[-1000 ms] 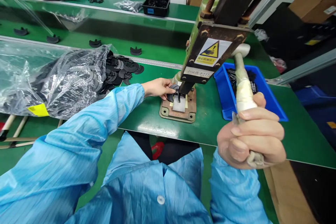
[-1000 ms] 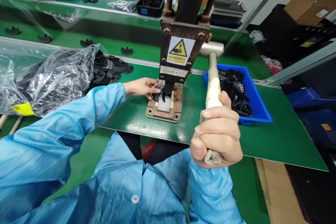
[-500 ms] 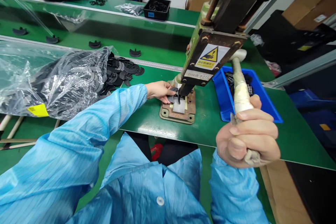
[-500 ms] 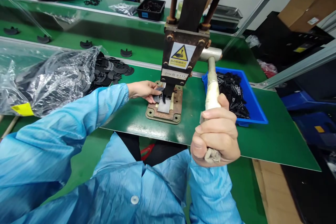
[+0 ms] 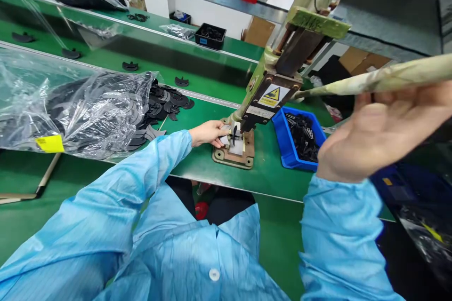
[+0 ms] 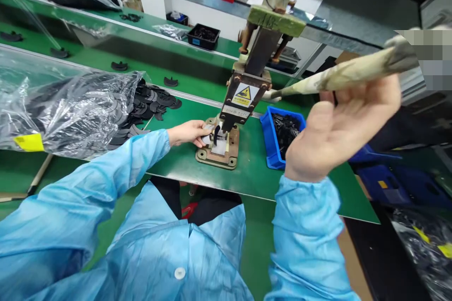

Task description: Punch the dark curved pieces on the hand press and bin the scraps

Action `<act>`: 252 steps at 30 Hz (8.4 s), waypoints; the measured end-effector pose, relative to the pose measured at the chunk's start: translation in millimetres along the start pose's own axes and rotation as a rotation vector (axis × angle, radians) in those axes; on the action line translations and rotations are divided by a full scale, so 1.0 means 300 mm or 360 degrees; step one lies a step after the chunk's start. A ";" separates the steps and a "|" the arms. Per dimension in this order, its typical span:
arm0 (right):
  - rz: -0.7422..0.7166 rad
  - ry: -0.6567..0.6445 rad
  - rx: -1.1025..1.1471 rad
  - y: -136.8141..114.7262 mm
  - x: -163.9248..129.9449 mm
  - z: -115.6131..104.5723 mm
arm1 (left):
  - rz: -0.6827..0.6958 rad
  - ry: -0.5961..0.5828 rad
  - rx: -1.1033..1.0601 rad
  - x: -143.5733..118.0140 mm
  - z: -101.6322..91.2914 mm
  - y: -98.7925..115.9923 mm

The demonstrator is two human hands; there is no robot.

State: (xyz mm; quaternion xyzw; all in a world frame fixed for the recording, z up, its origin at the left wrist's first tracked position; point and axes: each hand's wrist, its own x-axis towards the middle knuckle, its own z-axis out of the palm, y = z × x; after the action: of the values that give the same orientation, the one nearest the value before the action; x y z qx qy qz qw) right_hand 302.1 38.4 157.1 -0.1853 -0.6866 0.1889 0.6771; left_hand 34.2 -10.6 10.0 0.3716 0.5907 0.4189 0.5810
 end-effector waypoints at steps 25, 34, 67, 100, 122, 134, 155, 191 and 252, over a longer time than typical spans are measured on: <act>0.0582 -0.0724 -0.0109 0.046 -0.702 0.110 | 0.0284 -0.0366 -0.0024 -0.340 0.085 -0.043; 0.0267 -0.1019 -0.0293 0.049 -0.659 0.073 | 0.0960 0.0378 0.0923 -0.407 0.088 -0.045; 0.0805 -0.0417 -0.0451 0.297 -0.742 -0.207 | 0.0077 0.0652 -0.0385 0.064 -0.198 -0.078; 0.1032 -0.0869 -0.1354 0.517 -0.239 -0.479 | 0.0628 0.0693 0.0570 0.425 -0.268 -0.271; 0.0829 -0.0320 -0.1283 0.489 -0.207 -0.443 | 0.0628 0.0718 0.0262 0.292 -0.197 -0.215; 0.0603 -0.0542 -0.0292 0.129 -0.767 -0.044 | 0.1006 0.0717 0.0563 -0.232 0.002 -0.294; 0.0161 -0.1084 -0.0012 0.096 -0.704 0.015 | 0.0434 -0.0495 -0.0233 -0.287 0.131 -0.299; -0.0400 -0.0367 -0.0089 -0.003 -0.227 -0.079 | 0.1548 0.0160 0.1518 0.145 0.007 -0.099; -0.0480 -0.0062 -0.0032 0.073 -0.340 -0.031 | 0.0463 0.0250 0.0432 -0.004 -0.124 -0.063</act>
State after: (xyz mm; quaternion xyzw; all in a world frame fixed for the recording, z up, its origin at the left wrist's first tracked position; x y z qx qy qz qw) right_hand 312.9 5.2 58.2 -0.0831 -0.7215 0.0817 0.6826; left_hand -1.9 -21.1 -7.9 0.4939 0.6254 0.4425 0.4113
